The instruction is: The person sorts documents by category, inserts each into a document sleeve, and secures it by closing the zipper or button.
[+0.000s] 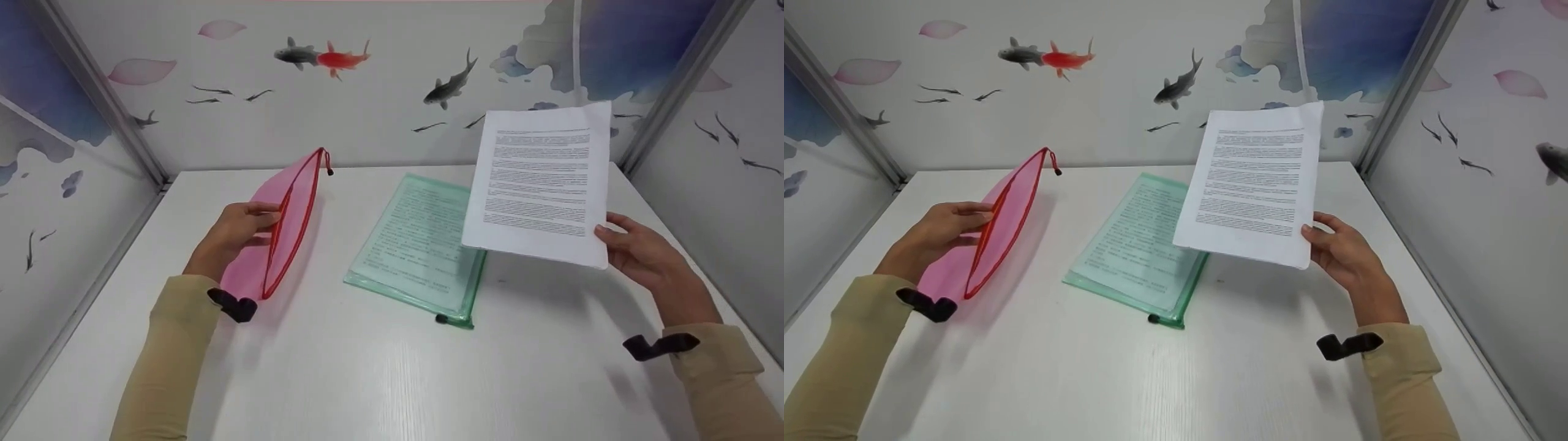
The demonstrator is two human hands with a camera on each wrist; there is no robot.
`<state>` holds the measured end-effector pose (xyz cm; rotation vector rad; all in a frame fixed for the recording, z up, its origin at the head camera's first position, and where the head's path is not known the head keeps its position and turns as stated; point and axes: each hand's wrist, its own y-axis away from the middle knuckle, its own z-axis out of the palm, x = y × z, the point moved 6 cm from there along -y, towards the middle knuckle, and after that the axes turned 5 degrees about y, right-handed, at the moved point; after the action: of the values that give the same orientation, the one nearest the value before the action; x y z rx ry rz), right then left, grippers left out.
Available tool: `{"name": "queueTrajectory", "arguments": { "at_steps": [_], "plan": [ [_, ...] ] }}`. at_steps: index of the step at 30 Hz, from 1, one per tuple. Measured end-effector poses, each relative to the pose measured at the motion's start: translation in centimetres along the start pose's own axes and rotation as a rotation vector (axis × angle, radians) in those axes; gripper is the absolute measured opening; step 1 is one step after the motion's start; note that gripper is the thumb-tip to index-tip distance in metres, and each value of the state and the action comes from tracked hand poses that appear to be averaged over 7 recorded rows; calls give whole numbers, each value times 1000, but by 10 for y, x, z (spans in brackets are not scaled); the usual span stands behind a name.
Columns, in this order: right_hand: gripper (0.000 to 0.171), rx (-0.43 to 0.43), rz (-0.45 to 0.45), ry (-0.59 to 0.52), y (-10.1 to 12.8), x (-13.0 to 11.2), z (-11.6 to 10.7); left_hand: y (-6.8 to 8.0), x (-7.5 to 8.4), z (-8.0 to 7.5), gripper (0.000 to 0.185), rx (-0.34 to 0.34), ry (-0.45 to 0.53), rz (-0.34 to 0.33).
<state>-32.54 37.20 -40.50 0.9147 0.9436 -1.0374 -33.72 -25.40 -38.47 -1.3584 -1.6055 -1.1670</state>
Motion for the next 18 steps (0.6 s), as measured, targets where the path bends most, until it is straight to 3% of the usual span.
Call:
{"name": "queueTrajectory", "arguments": {
  "at_steps": [18],
  "plan": [
    [42, -76, -13, 158, -14, 21, 71, -1, 2, 0, 48, -4, 47, 17]
  ]
}}
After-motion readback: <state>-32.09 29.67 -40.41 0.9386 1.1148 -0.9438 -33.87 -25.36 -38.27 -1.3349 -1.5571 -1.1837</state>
